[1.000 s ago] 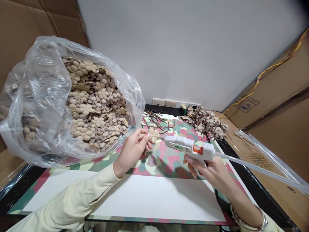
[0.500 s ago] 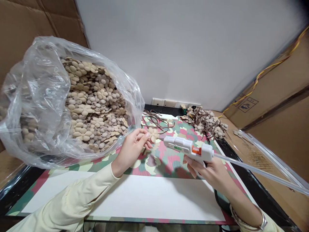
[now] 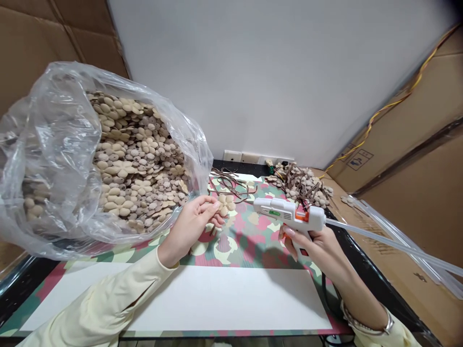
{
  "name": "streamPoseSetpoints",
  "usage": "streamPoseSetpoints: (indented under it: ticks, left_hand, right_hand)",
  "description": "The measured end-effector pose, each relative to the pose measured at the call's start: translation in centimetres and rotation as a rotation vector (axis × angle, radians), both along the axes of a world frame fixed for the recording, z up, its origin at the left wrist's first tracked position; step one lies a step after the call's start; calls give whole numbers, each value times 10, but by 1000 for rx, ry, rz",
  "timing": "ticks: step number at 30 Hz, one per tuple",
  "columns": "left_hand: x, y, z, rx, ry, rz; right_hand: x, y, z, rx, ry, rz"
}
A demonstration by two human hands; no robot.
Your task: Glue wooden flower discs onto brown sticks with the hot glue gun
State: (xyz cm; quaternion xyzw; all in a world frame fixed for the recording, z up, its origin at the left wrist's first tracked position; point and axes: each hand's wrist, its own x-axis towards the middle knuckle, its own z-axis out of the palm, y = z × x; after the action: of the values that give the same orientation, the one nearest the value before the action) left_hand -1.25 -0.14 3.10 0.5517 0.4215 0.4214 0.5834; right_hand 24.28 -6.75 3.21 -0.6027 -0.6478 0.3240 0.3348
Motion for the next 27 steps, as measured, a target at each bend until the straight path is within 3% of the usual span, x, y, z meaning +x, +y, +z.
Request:
streamPoseSetpoints:
  ticks: [9, 12, 15, 19, 21, 24, 27]
  left_hand:
    - [-6, 6, -3, 8, -80, 61]
    - [-8, 7, 1, -16, -98, 81]
    - [-10, 7, 4, -28, -107, 92]
    - [-13, 10, 5, -20, -88, 97]
    - [-16, 12, 4, -14, -89, 104]
    - [-20, 16, 2, 10, -88, 145]
    - [-21, 19, -2, 38, -61, 178]
  right_hand:
    - [8, 7, 4, -67, 100, -39]
    - [18, 15, 1, 100, -162, -79]
    - [34, 29, -17, 321, -523, -73]
    - [61, 52, -46, 355, -745, -3]
    - [74, 61, -50, 324, -762, 28]
    - [86, 66, -34, 226, -786, 129]
    - [71, 69, -5, 191, -827, 213]
